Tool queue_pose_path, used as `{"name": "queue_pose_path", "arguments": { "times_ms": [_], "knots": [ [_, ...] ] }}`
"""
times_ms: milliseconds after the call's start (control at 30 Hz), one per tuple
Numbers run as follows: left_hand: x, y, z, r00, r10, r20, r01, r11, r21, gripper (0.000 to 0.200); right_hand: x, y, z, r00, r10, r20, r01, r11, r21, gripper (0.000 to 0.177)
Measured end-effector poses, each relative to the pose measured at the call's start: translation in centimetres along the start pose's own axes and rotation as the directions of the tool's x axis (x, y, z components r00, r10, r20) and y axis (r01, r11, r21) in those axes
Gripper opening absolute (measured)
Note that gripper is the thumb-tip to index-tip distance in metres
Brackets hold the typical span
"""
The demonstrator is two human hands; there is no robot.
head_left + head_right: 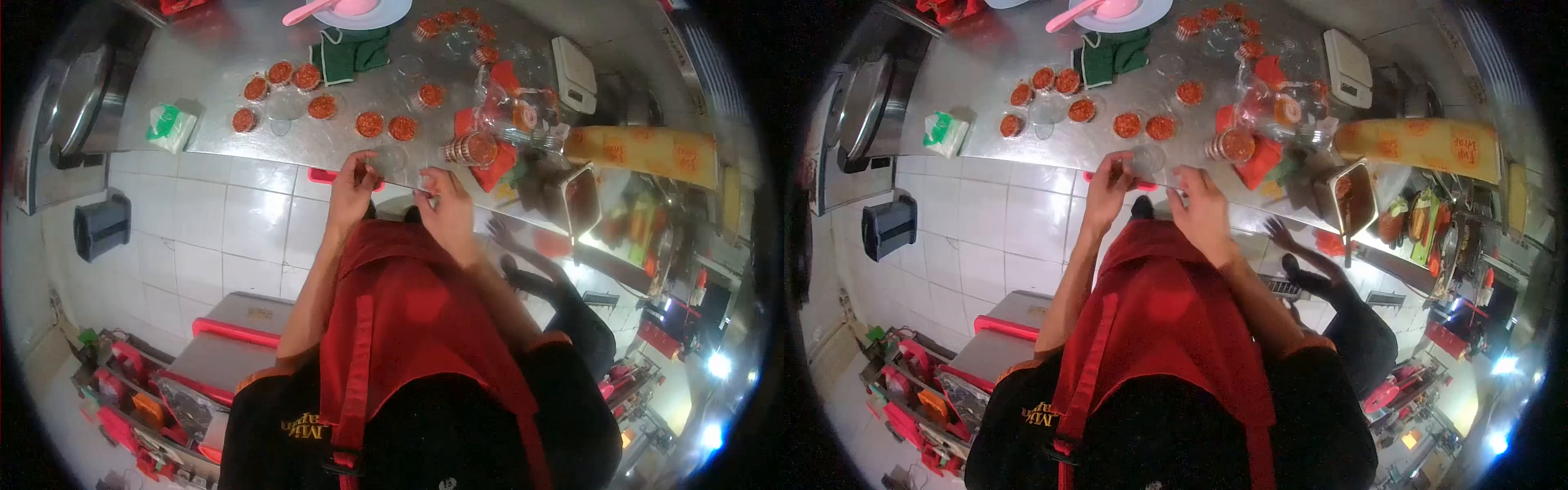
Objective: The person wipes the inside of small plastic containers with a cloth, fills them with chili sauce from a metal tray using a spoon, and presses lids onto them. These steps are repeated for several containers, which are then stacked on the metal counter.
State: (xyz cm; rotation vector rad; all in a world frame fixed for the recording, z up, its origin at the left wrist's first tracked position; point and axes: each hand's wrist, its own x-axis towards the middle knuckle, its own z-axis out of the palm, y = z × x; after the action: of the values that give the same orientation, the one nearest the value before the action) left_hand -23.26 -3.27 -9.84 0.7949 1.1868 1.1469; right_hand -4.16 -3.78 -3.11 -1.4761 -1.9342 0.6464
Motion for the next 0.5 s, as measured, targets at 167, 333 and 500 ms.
{"name": "queue_pose_path", "arguments": {
  "times_ms": [167, 333, 500],
  "knots": [
    [-0.1, 0.2, -0.7, 0.999, 0.042, 0.020, -0.042, 0.999, -0.011, 0.026, 3.2, 2.2, 7.5, 0.802, 0.593, 0.071, -0.537, 0.664, 0.521, 0.041],
    [0.0, 1.2, -1.5, 0.993, -0.098, -0.067, 0.090, 0.990, -0.111, 0.032, 4.6, 1.7, 9.2, 0.712, 0.689, 0.134, -0.552, 0.432, 0.713, 0.046],
    [0.6, 0.8, -2.4, 0.993, -0.105, -0.051, 0.100, 0.989, -0.105, 0.034, 5.1, 1.2, 9.7, 0.683, 0.725, 0.089, -0.487, 0.361, 0.795, 0.051]
  ]
}}
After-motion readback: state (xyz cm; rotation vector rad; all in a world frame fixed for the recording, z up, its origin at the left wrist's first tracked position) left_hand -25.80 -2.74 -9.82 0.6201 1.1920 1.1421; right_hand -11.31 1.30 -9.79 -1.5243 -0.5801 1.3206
